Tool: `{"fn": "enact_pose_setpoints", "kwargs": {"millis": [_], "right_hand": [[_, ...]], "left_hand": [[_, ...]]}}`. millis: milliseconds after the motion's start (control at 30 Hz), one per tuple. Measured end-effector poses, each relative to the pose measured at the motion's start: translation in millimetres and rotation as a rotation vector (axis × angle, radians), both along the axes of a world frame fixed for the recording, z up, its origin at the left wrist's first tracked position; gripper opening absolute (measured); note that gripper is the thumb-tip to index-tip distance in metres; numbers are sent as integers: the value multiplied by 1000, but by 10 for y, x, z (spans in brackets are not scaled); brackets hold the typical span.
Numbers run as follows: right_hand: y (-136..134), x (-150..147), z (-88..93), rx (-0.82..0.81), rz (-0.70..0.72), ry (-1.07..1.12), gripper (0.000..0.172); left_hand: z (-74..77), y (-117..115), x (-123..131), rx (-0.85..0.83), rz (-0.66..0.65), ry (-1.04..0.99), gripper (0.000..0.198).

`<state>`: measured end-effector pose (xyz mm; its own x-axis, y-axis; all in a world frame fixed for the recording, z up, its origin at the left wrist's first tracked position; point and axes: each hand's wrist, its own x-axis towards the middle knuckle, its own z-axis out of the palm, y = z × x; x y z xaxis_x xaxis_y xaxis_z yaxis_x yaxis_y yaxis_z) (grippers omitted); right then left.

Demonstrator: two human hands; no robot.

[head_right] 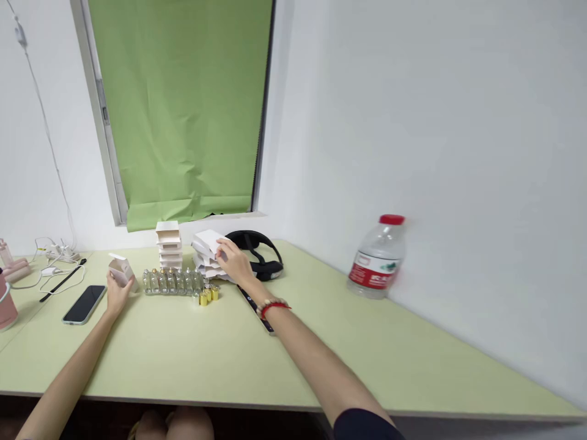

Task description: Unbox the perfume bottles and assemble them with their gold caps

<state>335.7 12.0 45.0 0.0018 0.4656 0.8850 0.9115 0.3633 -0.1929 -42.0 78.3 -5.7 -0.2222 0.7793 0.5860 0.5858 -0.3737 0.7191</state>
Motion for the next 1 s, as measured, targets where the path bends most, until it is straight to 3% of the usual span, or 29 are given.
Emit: {"fn": "enact_pose_setpoints", "kwargs": {"millis": [200, 433, 667, 800, 900, 1000], "right_hand": [[-133, 25, 44, -77, 16, -129, 11], [-238, 55, 124, -167, -40, -197, 23], [-227, 94, 184, -120, -120, -188, 24], [-197, -51, 411, -24, -138, -146, 24], [-175, -348, 656, 16, 21, -284, 31], [-166, -772, 874, 24, 201, -579, 33]], "left_hand": [[80, -80, 38, -56, 2, -16, 92], [107, -133, 48, -76, -25, -3, 95], [62, -102, 49, -31, -12, -38, 95], [82, -124, 43, 156, 8, 41, 93], [135, -159, 40, 254, 20, 143, 88], [200, -197, 45, 267, 17, 213, 87]]}}
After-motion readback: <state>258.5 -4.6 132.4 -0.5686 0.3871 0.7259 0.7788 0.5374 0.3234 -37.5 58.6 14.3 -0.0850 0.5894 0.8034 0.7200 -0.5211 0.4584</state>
